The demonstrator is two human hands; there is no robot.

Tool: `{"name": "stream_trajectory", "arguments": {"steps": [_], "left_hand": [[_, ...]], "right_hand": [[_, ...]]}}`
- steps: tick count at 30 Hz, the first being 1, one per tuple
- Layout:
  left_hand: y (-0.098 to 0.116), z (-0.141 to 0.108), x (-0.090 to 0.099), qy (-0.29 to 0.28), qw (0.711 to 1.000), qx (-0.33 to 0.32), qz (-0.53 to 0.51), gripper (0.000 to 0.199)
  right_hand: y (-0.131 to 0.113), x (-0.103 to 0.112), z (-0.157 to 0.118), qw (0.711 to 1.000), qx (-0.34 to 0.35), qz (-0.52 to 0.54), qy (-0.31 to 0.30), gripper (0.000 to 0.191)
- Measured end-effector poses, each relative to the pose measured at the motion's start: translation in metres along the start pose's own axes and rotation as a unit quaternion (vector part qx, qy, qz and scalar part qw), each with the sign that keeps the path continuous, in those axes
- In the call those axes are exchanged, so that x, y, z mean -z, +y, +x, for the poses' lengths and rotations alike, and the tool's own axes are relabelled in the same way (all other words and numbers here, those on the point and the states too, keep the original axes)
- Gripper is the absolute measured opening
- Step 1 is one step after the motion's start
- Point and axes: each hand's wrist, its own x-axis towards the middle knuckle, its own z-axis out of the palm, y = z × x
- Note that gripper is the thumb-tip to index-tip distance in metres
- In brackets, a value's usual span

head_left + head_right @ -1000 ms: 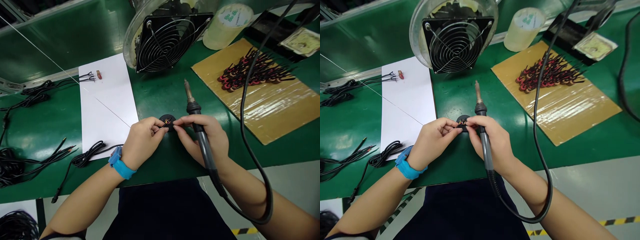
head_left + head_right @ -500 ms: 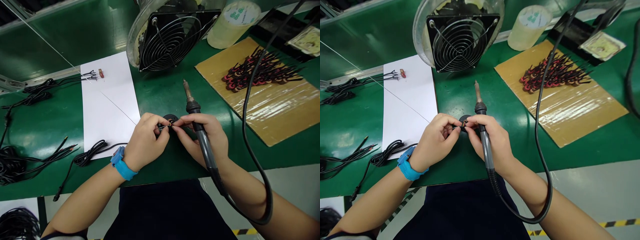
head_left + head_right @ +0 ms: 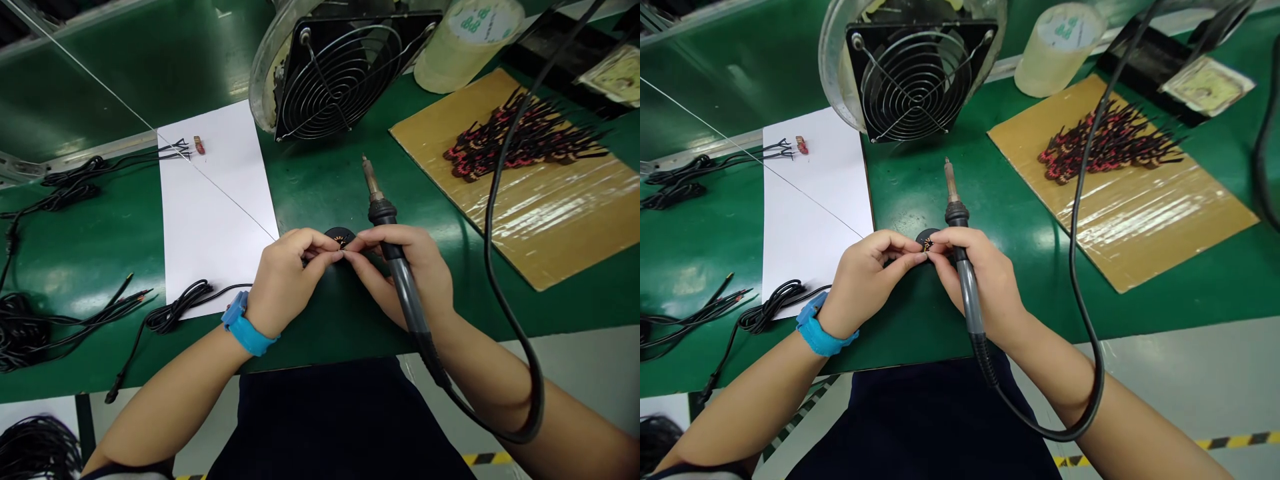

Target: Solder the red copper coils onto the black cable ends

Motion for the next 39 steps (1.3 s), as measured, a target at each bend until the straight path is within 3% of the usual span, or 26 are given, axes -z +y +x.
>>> {"name": "stream_trajectory", "arguments": {"steps": [4,7,10,15,21,25,29,32,39], "left_hand": [[0.0,0.0,0.0,-0.01,1.0,-0.009,0.012,0.004],[0.001,-0.001,0.0,-0.032,0.992,-0.052,0.108,0.016],[0.002,-0.001,-0.001,-0.038,0.981,-0.068,0.177,0.015],[0.004,0.002,-0.002,-0.013,0.994,-0.02,0.105,0.013],[0.008,0.008,0.004,-0.076,0.993,0.052,0.069,0.018],[0.006,0.009,0.004,-0.071,0.994,0.061,0.063,0.021],[0.003,0.009,0.002,-0.067,0.994,0.065,0.059,0.023],[0.002,0.009,0.002,-0.059,0.995,0.073,0.043,0.021],[0.0,0.01,-0.001,-0.048,0.995,0.091,0.013,0.021]], "right_hand": [[0.002,0.0,0.002,1.0,0.016,-0.006,-0.014,0.022],[0.004,0.0,0.001,0.999,0.034,0.014,-0.035,0.018],[0.006,0.0,0.001,0.998,0.036,0.021,-0.048,0.019],[0.005,-0.002,0.0,0.998,0.051,0.013,-0.04,0.02],[0.005,-0.003,-0.001,0.998,0.051,-0.005,-0.023,0.019],[0.008,0.001,0.001,0.999,-0.011,0.037,-0.01,0.022],[0.012,0.003,0.005,0.99,-0.072,0.101,-0.063,0.031],[0.013,0.002,0.006,0.992,-0.056,0.069,-0.088,0.029],[0.012,-0.005,0.004,0.997,-0.036,0.008,-0.064,0.024]]}}
